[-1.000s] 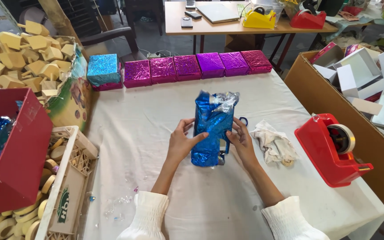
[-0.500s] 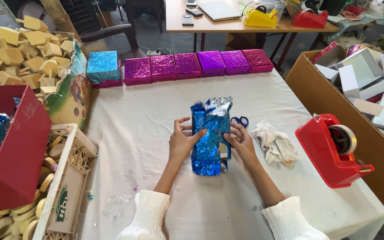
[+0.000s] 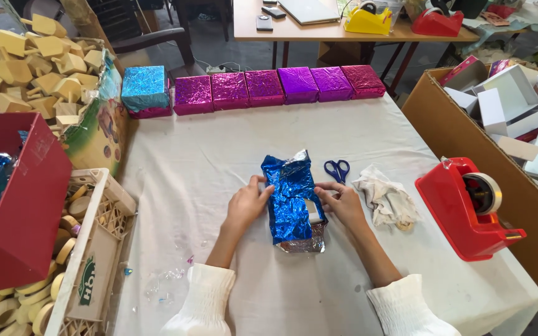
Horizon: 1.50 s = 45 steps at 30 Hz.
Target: The person wraps a small rectangular box with blue metallic foil paper on a white table. They fold the paper around the box, tuck the edges, and secure the wrapping with clear tape. The person uses scissors to trim excess paper and a tape dispenser to apply tape to the package.
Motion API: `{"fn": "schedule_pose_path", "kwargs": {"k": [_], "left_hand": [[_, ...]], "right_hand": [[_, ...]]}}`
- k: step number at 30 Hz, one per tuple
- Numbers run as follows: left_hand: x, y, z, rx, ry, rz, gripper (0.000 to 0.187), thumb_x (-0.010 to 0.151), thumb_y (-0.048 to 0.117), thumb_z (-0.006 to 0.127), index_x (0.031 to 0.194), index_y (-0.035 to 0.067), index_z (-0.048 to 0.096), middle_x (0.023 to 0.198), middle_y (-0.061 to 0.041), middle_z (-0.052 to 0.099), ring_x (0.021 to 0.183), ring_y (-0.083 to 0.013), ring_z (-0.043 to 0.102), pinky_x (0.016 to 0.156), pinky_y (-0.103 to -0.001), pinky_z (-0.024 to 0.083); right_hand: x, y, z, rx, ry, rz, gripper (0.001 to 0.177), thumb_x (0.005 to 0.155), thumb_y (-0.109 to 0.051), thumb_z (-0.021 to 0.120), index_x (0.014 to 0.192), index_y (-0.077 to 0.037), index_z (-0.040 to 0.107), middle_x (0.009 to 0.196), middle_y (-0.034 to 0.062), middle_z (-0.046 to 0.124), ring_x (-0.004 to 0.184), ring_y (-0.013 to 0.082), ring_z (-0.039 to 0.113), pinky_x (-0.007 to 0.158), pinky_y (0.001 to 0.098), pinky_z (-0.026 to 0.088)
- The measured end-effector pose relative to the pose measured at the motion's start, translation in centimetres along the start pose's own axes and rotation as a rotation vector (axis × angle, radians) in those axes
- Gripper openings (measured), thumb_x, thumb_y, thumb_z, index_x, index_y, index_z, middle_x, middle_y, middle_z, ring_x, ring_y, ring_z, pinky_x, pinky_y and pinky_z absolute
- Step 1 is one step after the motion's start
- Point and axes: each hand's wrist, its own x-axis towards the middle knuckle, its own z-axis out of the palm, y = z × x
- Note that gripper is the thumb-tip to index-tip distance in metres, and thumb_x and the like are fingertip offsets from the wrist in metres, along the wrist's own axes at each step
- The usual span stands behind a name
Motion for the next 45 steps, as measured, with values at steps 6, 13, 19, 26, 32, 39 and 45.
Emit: {"fn": "schedule_pose_path", "kwargs": {"k": [6,13,19,26,32,39,45], "left_hand": [[-0.5,0.6,-1.3,-0.276,-0.368,-0.188,0.058,0.095,0.037,0.051,0.144,0.01,0.037,0.082,-0.012,0.075,0.066,-0.0281,0.078,0.063,-0.045,0.064],[-4.6,5.2,-7.1,-0.189,-0.532,-0.188,0.076,0.093,0.056,0.058,0.149,0.013,0.028,0.081,-0.01,0.074,0.065,-0.0235,0.076,0.058,-0.036,0.057],[-9.9,2.6,-3.9,0.103,-0.1,0.345,0.083,0.085,0.059,0.073,0.145,0.014,0.038,0.082,-0.007,0.071,0.07,-0.0286,0.072,0.06,-0.041,0.056],[-13.1,4.1,-2.4,0.07,0.071,0.428,0.096,0.064,0.055,0.09,0.133,0.009,0.041,0.086,-0.015,0.071,0.075,-0.0354,0.073,0.058,-0.046,0.056],[-13.5,2.9,-0.7,0.09,0.188,0.306,0.082,0.077,0.028,0.085,0.142,0.01,0.039,0.088,-0.015,0.072,0.079,-0.0352,0.073,0.062,-0.046,0.056],[-13.7,2.5,-0.5,0.046,0.181,0.337,0.078,0.079,0.015,0.08,0.145,0.013,0.037,0.073,-0.005,0.069,0.072,-0.0301,0.071,0.058,-0.045,0.053],[-14.1,3.0,-0.5,0.046,0.197,0.309,0.075,0.081,0.013,0.078,0.144,0.013,0.037,0.071,-0.003,0.068,0.069,-0.0275,0.071,0.057,-0.044,0.053]], "right_hand": [[-0.8,-1.4,0.3,-0.047,-0.025,-0.061,0.029,0.088,-0.026,0.077,0.113,-0.01,0.078,0.081,-0.0002,0.076,0.063,0.0058,0.064,0.053,0.0214,0.05],[-3.9,-4.4,-0.1,-0.483,0.157,-0.576,0.023,0.087,-0.03,0.081,0.103,-0.013,0.077,0.094,0.0042,0.076,0.069,0.0157,0.074,0.062,0.0296,0.058],[-8.0,-7.0,0.4,-0.66,0.326,-0.984,0.029,0.088,-0.031,0.082,0.11,-0.012,0.073,0.105,0.0033,0.073,0.094,0.0225,0.071,0.075,0.0347,0.057],[-12.4,-8.8,2.6,-0.784,0.128,-1.281,0.048,0.075,-0.04,0.084,0.111,-0.01,0.072,0.113,0.0043,0.067,0.099,0.0234,0.066,0.076,0.0364,0.058],[-11.8,-5.8,3.1,-0.858,0.051,-1.288,0.035,0.076,-0.023,0.083,0.107,-0.009,0.072,0.112,0.0052,0.066,0.102,0.0232,0.066,0.075,0.0355,0.057],[-11.8,-5.1,2.9,-0.831,0.092,-1.265,0.034,0.072,-0.011,0.08,0.105,-0.009,0.073,0.106,0.0031,0.067,0.101,0.0223,0.066,0.077,0.0349,0.057],[-11.7,-5.2,2.8,-0.79,0.075,-1.208,0.026,0.077,-0.009,0.08,0.102,-0.009,0.073,0.099,0.0029,0.069,0.094,0.0206,0.068,0.073,0.0344,0.056]]}}
